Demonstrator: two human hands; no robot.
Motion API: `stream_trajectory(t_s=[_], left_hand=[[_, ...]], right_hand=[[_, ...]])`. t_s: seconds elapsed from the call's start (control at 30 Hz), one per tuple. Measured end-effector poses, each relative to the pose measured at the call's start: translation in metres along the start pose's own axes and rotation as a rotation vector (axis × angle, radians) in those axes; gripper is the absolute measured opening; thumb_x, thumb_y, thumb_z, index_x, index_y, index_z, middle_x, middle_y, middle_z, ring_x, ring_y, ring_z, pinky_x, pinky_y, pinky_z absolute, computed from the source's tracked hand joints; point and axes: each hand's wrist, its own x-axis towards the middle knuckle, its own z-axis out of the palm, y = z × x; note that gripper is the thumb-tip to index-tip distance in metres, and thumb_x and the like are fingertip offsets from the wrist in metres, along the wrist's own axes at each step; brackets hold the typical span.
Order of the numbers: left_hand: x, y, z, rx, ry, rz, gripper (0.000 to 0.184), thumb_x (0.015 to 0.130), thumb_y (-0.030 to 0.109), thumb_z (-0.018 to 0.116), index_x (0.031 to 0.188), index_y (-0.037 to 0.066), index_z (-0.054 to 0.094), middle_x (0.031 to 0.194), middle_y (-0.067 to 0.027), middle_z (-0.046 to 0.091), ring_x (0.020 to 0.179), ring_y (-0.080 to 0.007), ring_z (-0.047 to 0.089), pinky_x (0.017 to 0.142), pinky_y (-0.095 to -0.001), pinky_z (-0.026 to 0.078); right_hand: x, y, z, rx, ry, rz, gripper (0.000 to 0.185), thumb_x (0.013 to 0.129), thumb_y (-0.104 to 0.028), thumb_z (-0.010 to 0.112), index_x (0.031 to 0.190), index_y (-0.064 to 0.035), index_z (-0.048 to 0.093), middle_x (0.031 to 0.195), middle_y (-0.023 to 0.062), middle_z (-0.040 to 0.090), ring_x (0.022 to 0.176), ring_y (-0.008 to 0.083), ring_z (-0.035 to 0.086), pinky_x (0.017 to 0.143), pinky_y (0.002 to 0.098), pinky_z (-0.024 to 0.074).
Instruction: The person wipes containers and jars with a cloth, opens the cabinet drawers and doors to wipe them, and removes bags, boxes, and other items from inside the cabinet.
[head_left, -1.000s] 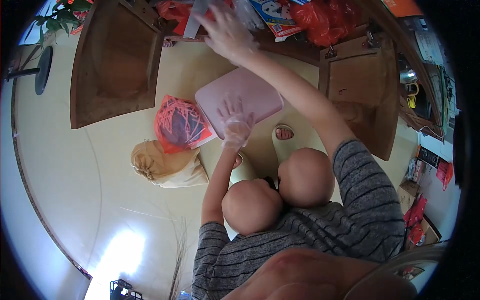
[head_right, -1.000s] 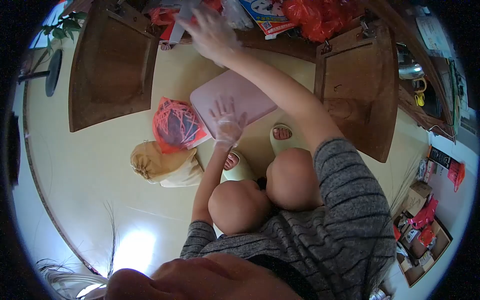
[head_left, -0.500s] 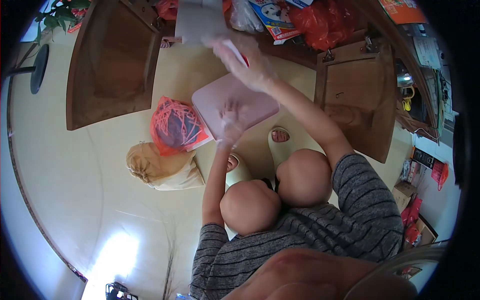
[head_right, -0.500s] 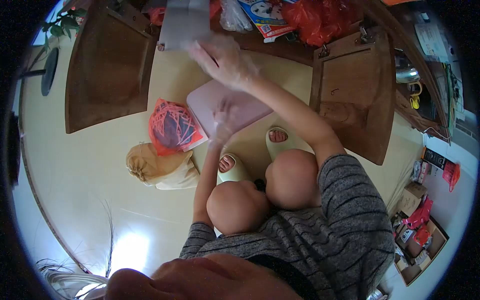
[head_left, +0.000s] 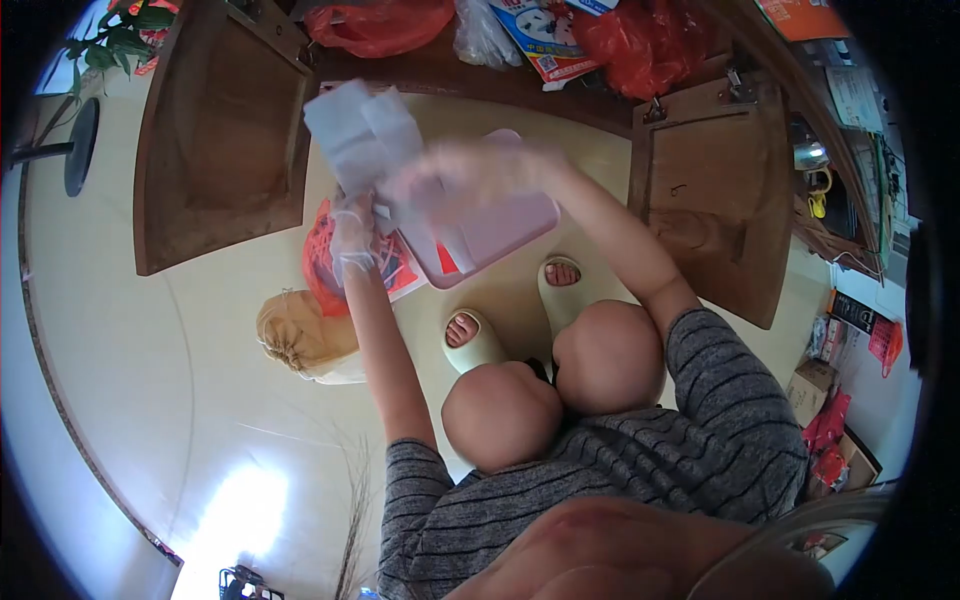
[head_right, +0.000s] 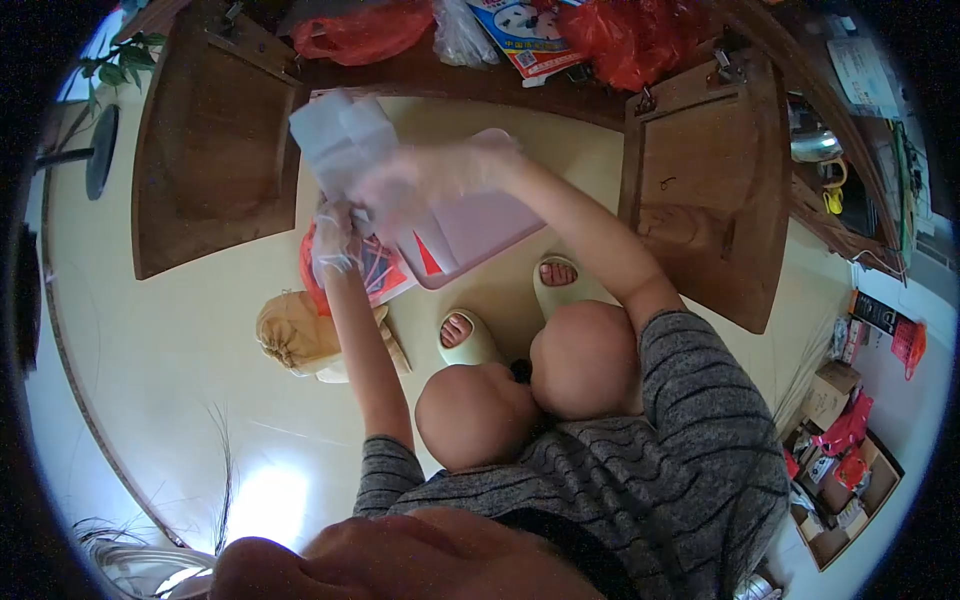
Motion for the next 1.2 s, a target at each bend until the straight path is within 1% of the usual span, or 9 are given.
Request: stream_trajectory(t_s=[0.13, 0.2, 0.3, 0.43, 0.6, 0.7, 0.93, 1.03, 1.2], left_hand=[[-0.042, 0.004, -0.005, -0.044, 0.214, -0.061, 0.040, 0.077, 0.001, 0.060, 0.115, 0.002, 0.049, 0.105, -0.0066, 0.057, 0.089, -0.0185, 0.058, 0.075, -0.0301, 0.050], [-0.058, 0.005, -0.007, -0.087, 0.204, -0.063, 0.039, 0.078, 0.000, 0.056, 0.116, 0.001, 0.048, 0.108, -0.0085, 0.056, 0.094, -0.0197, 0.057, 0.081, -0.0316, 0.049], [-0.076, 0.001, -0.024, -0.171, 0.183, -0.017, 0.042, 0.078, 0.001, 0.057, 0.118, 0.000, 0.046, 0.110, -0.0096, 0.055, 0.098, -0.0208, 0.056, 0.084, -0.0327, 0.049], [-0.098, 0.016, -0.030, -0.260, 0.227, -0.149, 0.051, 0.074, 0.003, 0.061, 0.122, 0.001, 0.044, 0.110, -0.0106, 0.055, 0.101, -0.0226, 0.055, 0.086, -0.0351, 0.049], [-0.117, 0.016, -0.036, -0.400, 0.163, -0.170, 0.059, 0.069, 0.003, 0.064, 0.123, -0.006, 0.042, 0.110, -0.0142, 0.056, 0.100, -0.0269, 0.057, 0.088, -0.0404, 0.049], [-0.121, 0.012, -0.036, -0.416, 0.082, -0.143, 0.056, 0.068, 0.006, 0.063, 0.118, -0.011, 0.044, 0.109, -0.0180, 0.057, 0.099, -0.0289, 0.058, 0.088, -0.0410, 0.049], [-0.118, -0.025, -0.052, -0.896, 0.047, -0.148, 0.048, 0.075, 0.015, 0.057, 0.117, -0.005, 0.048, 0.110, -0.0184, 0.058, 0.098, -0.0307, 0.059, 0.087, -0.0430, 0.050], [-0.119, -0.059, -0.085, -0.793, -0.018, -0.192, 0.036, 0.083, 0.023, 0.050, 0.111, -0.001, 0.053, 0.106, -0.0168, 0.060, 0.092, -0.0281, 0.061, 0.080, -0.0389, 0.053], [-0.121, -0.047, -0.071, -0.633, -0.028, -0.162, 0.033, 0.084, 0.020, 0.050, 0.110, 0.000, 0.053, 0.101, -0.0144, 0.061, 0.085, -0.0234, 0.062, 0.072, -0.0342, 0.054]], right_hand=[[0.073, 0.010, -0.071, -0.681, 0.737, 0.007, 0.036, 0.079, -0.028, 0.062, 0.106, -0.0037, 0.059, 0.101, 0.0149, 0.062, 0.095, 0.0242, 0.060, 0.083, 0.0349, 0.0452], [0.101, -0.012, -0.099, -0.664, 0.668, 0.306, 0.072, 0.068, -0.019, 0.065, 0.131, -0.0006, 0.036, 0.096, 0.0235, 0.059, 0.092, 0.0350, 0.058, 0.097, 0.0498, 0.0337], [0.113, 0.001, -0.116, -0.905, 0.512, 0.406, 0.074, 0.065, -0.020, 0.066, 0.129, 0.0028, 0.037, 0.103, 0.0246, 0.057, 0.101, 0.0362, 0.054, 0.103, 0.0563, 0.0213], [0.081, 0.049, -0.086, -0.894, 0.400, 0.221, 0.013, 0.077, -0.022, 0.058, 0.084, -0.0116, 0.062, 0.083, 0.0093, 0.063, 0.079, 0.0270, 0.061, 0.071, 0.0407, 0.0457], [0.070, 0.057, -0.076, -1.052, 0.956, -0.156, 0.014, 0.074, -0.017, 0.064, 0.081, -0.0058, 0.060, 0.078, 0.0110, 0.063, 0.080, 0.0254, 0.060, 0.074, 0.0409, 0.0434], [0.116, 0.051, -0.102, -1.198, 1.129, -0.328, 0.043, 0.068, -0.018, 0.065, 0.106, -0.0018, 0.052, 0.089, 0.0188, 0.060, 0.089, 0.0334, 0.057, 0.096, 0.0504, 0.0283], [0.087, -0.011, -0.107, -0.748, 0.473, 0.286, 0.030, 0.067, -0.014, 0.063, 0.095, -0.0036, 0.060, 0.106, 0.0164, 0.057, 0.104, 0.0340, 0.051, 0.089, 0.0546, 0.0340], [0.037, -0.006, -0.081, -0.305, 0.615, 0.212, 0.011, 0.069, -0.009, 0.060, 0.080, -0.0059, 0.062, 0.094, 0.0117, 0.056, 0.096, 0.0307, 0.050, 0.083, 0.0467, 0.0368], [0.000, -0.017, -0.061, -0.879, 0.572, -0.107, 0.011, 0.070, -0.011, 0.064, 0.080, -0.0070, 0.060, 0.068, 0.0119, 0.055, 0.071, 0.0297, 0.054, 0.087, 0.0407, 0.0378]])
